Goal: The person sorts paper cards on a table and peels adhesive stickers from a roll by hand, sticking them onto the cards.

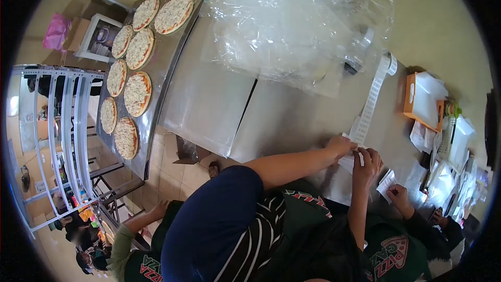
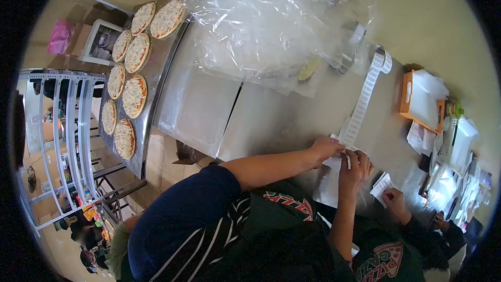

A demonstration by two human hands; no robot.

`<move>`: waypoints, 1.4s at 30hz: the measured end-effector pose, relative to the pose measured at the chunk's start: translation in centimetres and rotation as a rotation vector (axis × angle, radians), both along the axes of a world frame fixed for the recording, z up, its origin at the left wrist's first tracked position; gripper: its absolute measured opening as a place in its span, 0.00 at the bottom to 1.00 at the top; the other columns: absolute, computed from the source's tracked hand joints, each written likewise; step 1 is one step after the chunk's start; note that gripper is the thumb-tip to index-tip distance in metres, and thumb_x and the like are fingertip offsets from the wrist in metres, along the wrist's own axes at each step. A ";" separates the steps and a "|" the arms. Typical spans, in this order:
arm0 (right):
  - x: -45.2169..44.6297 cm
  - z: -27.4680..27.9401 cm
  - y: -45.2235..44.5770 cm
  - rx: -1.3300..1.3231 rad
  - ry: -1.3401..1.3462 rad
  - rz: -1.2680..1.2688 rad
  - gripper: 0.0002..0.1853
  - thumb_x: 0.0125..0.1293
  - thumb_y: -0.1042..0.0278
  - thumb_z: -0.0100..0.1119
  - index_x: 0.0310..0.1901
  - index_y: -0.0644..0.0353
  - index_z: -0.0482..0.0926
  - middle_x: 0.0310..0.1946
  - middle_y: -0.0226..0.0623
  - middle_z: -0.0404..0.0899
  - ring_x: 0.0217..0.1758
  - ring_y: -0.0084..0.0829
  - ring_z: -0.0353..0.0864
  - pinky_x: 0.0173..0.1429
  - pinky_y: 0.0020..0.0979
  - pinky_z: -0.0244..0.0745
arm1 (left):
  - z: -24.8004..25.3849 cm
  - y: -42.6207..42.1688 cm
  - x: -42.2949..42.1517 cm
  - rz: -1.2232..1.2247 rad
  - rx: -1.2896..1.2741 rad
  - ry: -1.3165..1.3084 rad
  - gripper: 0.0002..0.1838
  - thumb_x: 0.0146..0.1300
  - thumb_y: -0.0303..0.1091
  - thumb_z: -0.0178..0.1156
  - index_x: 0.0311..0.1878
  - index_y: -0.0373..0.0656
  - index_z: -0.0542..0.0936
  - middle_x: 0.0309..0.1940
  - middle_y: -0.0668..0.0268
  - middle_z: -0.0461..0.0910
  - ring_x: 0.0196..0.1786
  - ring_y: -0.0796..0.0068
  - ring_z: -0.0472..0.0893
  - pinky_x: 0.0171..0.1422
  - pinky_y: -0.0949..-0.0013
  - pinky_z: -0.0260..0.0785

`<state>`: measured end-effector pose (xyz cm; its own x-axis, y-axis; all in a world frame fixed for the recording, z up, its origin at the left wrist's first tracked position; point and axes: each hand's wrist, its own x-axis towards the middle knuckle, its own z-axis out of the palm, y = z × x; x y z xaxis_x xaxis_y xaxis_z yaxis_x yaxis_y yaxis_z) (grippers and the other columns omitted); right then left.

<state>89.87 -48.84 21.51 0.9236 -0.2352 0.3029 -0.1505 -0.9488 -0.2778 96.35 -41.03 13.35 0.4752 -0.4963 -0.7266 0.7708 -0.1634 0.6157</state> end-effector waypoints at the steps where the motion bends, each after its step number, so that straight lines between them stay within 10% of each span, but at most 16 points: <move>1: -0.2 0.0 0.0 -0.012 -0.011 0.004 0.09 0.43 0.71 0.64 0.30 0.55 0.78 0.30 0.32 0.73 0.36 0.33 0.73 0.46 0.35 0.62 | -0.2 -0.1 -0.1 -0.005 -0.003 0.001 0.20 0.52 0.36 0.59 0.45 0.32 0.72 0.38 0.60 0.76 0.39 0.71 0.74 0.43 0.71 0.66; 14: -1.7 -0.3 -0.3 0.114 -0.093 0.003 0.06 0.42 0.73 0.63 0.25 0.55 0.77 0.29 0.32 0.73 0.36 0.31 0.72 0.42 0.34 0.62 | -1.1 0.9 -0.3 0.096 -0.107 -0.035 0.14 0.54 0.38 0.57 0.39 0.38 0.73 0.27 0.62 0.75 0.29 0.71 0.74 0.33 0.69 0.67; 21: -4.2 -1.7 -5.4 0.974 0.185 -0.151 0.07 0.50 0.78 0.60 0.32 0.60 0.75 0.23 0.35 0.76 0.25 0.25 0.74 0.33 0.24 0.69 | 3.6 1.9 1.1 -0.070 0.222 -1.025 0.08 0.57 0.31 0.51 0.40 0.42 0.74 0.30 0.63 0.74 0.35 0.66 0.75 0.36 0.68 0.66; 24: -4.0 -2.7 -6.4 0.902 0.309 -0.116 0.13 0.50 0.78 0.59 0.39 0.61 0.72 0.23 0.37 0.76 0.26 0.27 0.76 0.35 0.26 0.71 | 2.2 1.8 0.8 -0.548 0.370 -1.495 0.09 0.54 0.31 0.52 0.38 0.46 0.76 0.29 0.61 0.72 0.36 0.63 0.74 0.39 0.64 0.64; 42: -2.0 -5.7 -3.1 0.395 0.514 -0.401 0.27 0.45 0.69 0.62 0.49 0.56 0.63 0.34 0.45 0.73 0.37 0.45 0.76 0.38 0.40 0.70 | 0.1 0.4 -1.0 -0.601 0.566 -1.381 0.23 0.42 0.46 0.64 0.40 0.46 0.73 0.39 0.65 0.69 0.45 0.66 0.69 0.50 0.58 0.55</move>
<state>87.86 -51.95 15.81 0.7469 -0.5836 -0.3186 -0.6645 -0.6390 -0.3873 95.39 -40.66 13.50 0.7354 -0.6735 -0.0745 -0.5526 -0.6597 0.5094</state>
